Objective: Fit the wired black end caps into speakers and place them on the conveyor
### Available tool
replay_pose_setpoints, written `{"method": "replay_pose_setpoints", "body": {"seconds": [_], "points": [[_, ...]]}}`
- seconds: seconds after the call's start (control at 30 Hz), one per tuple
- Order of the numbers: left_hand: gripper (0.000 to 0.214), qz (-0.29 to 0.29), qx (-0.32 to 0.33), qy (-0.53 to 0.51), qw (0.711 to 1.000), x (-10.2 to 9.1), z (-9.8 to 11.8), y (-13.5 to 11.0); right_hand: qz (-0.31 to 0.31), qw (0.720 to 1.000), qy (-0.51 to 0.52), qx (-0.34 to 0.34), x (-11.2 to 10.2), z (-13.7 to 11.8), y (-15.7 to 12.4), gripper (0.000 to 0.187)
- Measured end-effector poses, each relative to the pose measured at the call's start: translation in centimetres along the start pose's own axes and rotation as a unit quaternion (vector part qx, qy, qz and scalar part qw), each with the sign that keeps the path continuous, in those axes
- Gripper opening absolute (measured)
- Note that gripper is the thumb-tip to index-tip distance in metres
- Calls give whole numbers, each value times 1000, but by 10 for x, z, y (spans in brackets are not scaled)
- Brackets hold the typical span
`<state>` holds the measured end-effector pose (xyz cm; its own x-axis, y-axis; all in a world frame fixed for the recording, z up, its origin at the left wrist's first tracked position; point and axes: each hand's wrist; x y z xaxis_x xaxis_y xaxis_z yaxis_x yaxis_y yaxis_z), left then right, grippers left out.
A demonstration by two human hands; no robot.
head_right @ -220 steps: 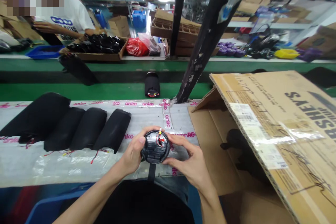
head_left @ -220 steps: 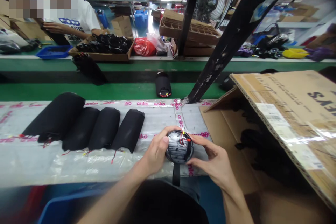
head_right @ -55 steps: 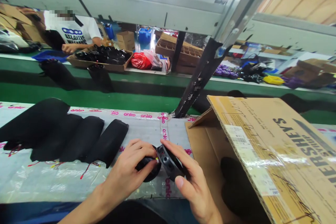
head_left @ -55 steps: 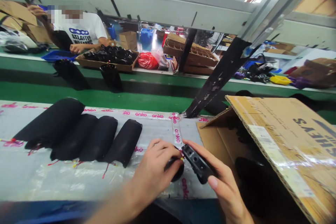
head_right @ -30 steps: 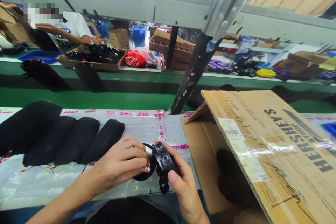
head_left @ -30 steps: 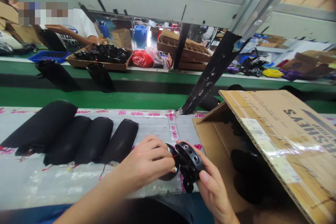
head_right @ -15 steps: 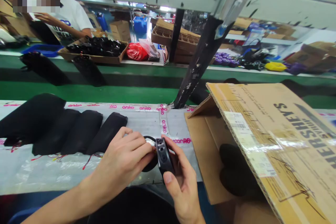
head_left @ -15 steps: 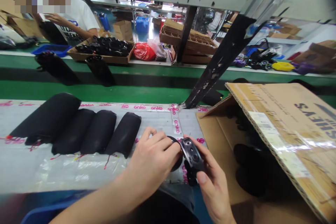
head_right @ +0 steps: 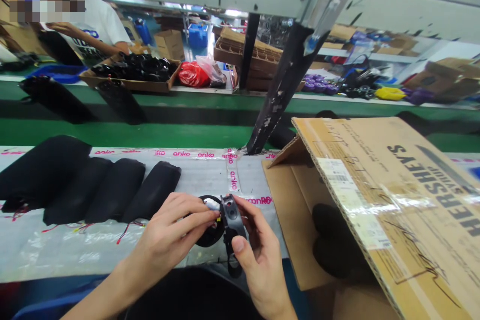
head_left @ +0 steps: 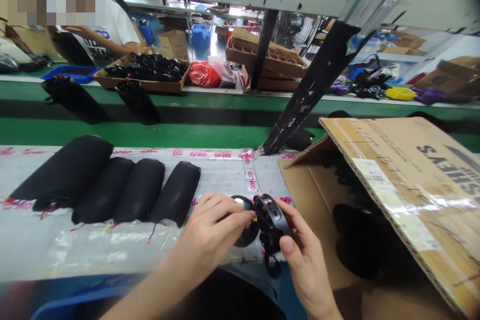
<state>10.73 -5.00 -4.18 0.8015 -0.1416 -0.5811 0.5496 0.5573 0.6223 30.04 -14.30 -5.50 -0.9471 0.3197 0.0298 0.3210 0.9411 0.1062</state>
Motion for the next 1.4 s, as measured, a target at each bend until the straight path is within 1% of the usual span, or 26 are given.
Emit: {"method": "replay_pose_setpoints", "body": {"seconds": [0.1, 0.2, 0.27, 0.4, 0.53, 0.63, 0.73, 0.9, 0.97, 1.07, 1.1, 1.2, 1.23, 1.27, 1.33, 1.4], "points": [[12, 14, -6, -6, 1000, 5, 0, 5, 2, 1000, 17, 7, -2, 9, -3, 49], [14, 10, -11, 10, 1000, 9, 2, 10, 5, 999, 33, 18, -4, 18, -5, 49], [15, 15, -24, 14, 999, 11, 4, 12, 5, 999, 38, 21, -4, 20, -6, 51], [16, 36, -56, 13, 998, 14, 8, 13, 0, 1000, 7, 0, -3, 10, -4, 53], [17, 29, -61, 15, 998, 15, 11, 13, -14, 998, -49, -26, -3, -1, -2, 59], [21, 33, -81, 8, 996, 16, 12, 14, -32, 997, -69, -31, -3, -1, -1, 66], [22, 35, -94, 0, 995, 16, 13, 13, -39, 994, -93, -39, -3, 0, -2, 66], [16, 8, -39, -27, 999, 15, 12, 8, -5, 990, -127, -53, -2, 1, -3, 67], [16, 10, -44, -33, 998, 15, 10, 7, -6, 991, -125, -51, 0, 2, -2, 66], [17, 17, -51, -14, 998, 16, 8, 7, -1, 991, -124, -47, 3, 3, -1, 67], [16, 13, -40, -2, 999, 16, 7, 7, 8, 991, -124, -46, 4, 3, 0, 67], [16, -2, 28, 22, 999, 16, 4, 6, 22, 993, -109, -41, 4, 2, 1, 64], [15, -1, 42, 23, 999, 16, 3, 6, 20, 994, -100, -39, 5, 2, 2, 63], [14, 5, 42, 20, 999, 17, 2, 5, 17, 995, -92, -38, 5, 1, 2, 63], [10, 30, 1, 3, 1000, 18, 0, 4, 13, 996, -81, -42, 6, 1, 2, 65], [14, 55, -52, -19, 997, 19, -2, 3, 9, 996, -74, -48, 6, 1, 2, 69]]}}
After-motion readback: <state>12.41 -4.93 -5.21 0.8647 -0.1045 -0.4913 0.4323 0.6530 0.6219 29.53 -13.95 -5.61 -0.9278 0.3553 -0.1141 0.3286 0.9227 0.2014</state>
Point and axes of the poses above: each hand's wrist, its own y-axis towards the middle knuckle, its own x-axis out of the palm, z = x × y
